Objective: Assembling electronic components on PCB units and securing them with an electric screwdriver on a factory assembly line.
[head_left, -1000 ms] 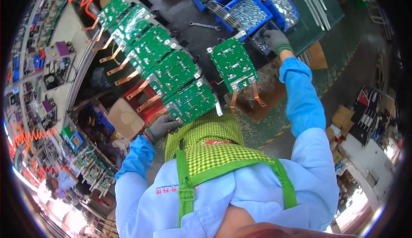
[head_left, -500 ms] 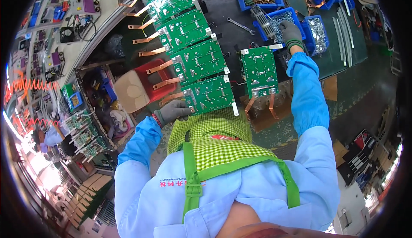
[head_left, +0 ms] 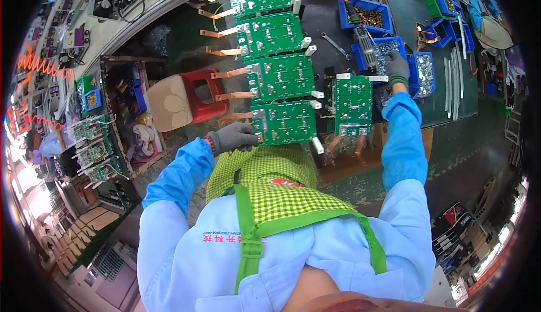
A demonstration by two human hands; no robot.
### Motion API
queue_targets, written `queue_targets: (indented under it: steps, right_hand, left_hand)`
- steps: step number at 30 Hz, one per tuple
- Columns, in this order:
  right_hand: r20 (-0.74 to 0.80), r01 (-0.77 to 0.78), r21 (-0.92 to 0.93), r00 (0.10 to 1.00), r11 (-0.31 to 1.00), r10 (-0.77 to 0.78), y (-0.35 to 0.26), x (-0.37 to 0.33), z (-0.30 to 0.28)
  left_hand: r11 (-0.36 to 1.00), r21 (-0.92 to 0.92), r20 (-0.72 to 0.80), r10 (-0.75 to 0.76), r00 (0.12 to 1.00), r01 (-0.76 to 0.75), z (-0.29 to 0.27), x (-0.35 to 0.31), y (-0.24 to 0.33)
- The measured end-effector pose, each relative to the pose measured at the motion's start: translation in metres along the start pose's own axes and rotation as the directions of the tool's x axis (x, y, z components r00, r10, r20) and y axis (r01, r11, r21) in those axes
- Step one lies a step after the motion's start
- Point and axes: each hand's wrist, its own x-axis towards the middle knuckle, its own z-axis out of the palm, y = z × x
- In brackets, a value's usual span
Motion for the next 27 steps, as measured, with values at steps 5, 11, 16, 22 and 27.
queue_targets:
  steps: [5, 11, 16, 22, 27]
  right_hand:
    - [-0.300, 0.055, 0.115, 0.954, 0.992, -0.018, -0.047, -0.069, -0.105]
    - [-0.206, 0.190, 0.802, 0.978, 0.566, -0.036, -0.197, -0.283, -0.120]
    - [-0.070, 0.206, 0.619, 0.976, 0.758, -0.208, -0.278, -0.358, -0.023]
    - [-0.096, 0.140, 0.501, 0.990, 0.854, -0.105, -0.293, -0.360, 0.032]
    - [-0.119, 0.203, 0.393, 0.978, 0.897, -0.169, -0.297, -0.363, 0.039]
  left_hand:
    - [0.994, 0.055, 0.157, 0.082, 0.984, -0.091, -0.009, 0.005, -0.005]
    - [0.990, 0.040, 0.223, 0.126, 0.967, -0.139, -0.019, 0.021, -0.023]
    - [0.857, 0.307, 0.243, 0.350, 0.905, -0.414, -0.023, 0.032, -0.038]
    - [0.979, -0.057, 0.248, 0.206, 0.947, -0.198, -0.019, 0.030, -0.036]
    - [0.963, -0.027, 0.276, 0.264, 0.924, -0.267, -0.020, 0.028, -0.033]
